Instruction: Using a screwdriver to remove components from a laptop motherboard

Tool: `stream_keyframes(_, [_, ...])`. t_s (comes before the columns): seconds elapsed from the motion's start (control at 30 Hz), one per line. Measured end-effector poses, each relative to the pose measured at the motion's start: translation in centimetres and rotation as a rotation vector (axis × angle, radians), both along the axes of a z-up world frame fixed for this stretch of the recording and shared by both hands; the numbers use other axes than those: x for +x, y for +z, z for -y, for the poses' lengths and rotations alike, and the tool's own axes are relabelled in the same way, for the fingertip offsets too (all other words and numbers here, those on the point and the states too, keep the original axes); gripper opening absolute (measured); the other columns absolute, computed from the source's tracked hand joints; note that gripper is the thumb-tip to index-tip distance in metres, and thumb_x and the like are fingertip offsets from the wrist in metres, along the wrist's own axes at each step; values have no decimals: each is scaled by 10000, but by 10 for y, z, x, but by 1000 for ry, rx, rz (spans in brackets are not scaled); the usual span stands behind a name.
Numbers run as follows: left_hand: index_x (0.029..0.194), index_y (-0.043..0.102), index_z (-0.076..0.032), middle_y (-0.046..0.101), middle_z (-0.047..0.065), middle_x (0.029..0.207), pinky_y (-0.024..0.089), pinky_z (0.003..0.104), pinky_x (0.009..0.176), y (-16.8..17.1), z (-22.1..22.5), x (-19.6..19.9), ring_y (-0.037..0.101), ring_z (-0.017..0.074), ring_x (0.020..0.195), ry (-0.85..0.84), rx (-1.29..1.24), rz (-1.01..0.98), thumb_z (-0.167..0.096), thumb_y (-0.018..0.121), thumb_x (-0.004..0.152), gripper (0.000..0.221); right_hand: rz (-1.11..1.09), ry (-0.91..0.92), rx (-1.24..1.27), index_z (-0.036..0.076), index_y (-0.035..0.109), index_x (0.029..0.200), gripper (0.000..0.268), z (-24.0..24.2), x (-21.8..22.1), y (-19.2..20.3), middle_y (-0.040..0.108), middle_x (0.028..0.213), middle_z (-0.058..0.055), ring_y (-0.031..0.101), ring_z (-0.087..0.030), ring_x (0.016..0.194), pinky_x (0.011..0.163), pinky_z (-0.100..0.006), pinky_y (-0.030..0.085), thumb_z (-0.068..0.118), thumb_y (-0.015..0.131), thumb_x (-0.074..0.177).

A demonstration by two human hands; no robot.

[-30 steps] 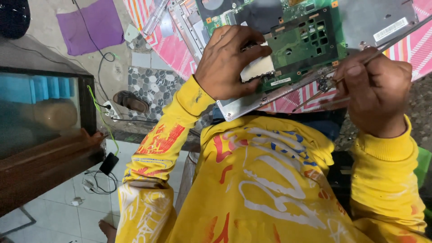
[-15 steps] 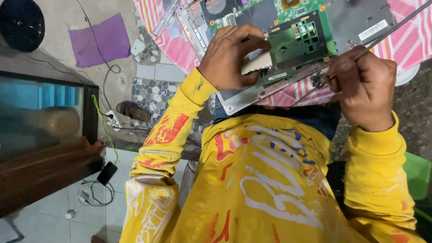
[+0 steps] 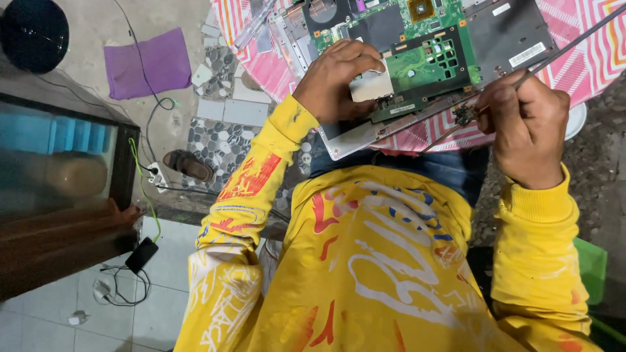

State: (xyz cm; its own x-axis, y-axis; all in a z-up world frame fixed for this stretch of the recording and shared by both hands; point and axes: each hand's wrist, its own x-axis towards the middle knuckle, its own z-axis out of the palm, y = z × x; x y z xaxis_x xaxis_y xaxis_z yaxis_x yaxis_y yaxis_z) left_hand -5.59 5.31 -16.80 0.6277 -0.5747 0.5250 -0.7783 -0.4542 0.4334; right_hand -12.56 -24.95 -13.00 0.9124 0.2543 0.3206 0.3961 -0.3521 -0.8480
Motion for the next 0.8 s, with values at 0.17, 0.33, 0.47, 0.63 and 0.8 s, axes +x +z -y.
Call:
stream_keyframes(0.17, [1096,611,-94,673,19,1168,340,449,1173,-10,-1,-2,634,238,1109,52,-36,-76,-118,929,629,565,-2,-16,11,-75,549,960,333,-1,3,-5,562,782,-128,514,-177,625,621,-276,394,104,445,1221])
stream_keyframes(0.33, [1101,618,-57,684,66,1074,397,412,1116,-5,-1,-5,640,252,989,71,-141,-182,-89,908,592,587,-59,-51,18,-70,554,975,295,-1,10,-15,563,774,-120,522,-173,631,622,-274,413,54,436,1215])
stream_keyframes(0.47, [1214,603,-16,645,112,1186,435,443,1040,-6,-6,-1,615,322,1076,27,-87,-142,-227,853,695,614,-76,-80,95,-43,496,975,329,0,22,-26,539,840,-126,468,-168,682,707,-278,408,143,418,1234])
stream_keyframes(0.63, [1217,606,-47,649,92,1209,429,492,1124,-13,-6,1,634,332,1120,92,-81,-128,-181,954,645,683,-117,-110,208,-20,477,1004,302,14,42,-58,527,901,-132,473,-167,712,758,-279,430,176,432,1229])
stream_keyframes(0.8, [1229,613,-66,645,105,1210,400,464,1123,-1,-4,3,608,306,1149,69,-69,-222,-244,881,710,610,-183,-172,258,33,487,1009,401,16,58,-76,569,932,-110,417,-113,621,650,-247,358,372,456,1220])
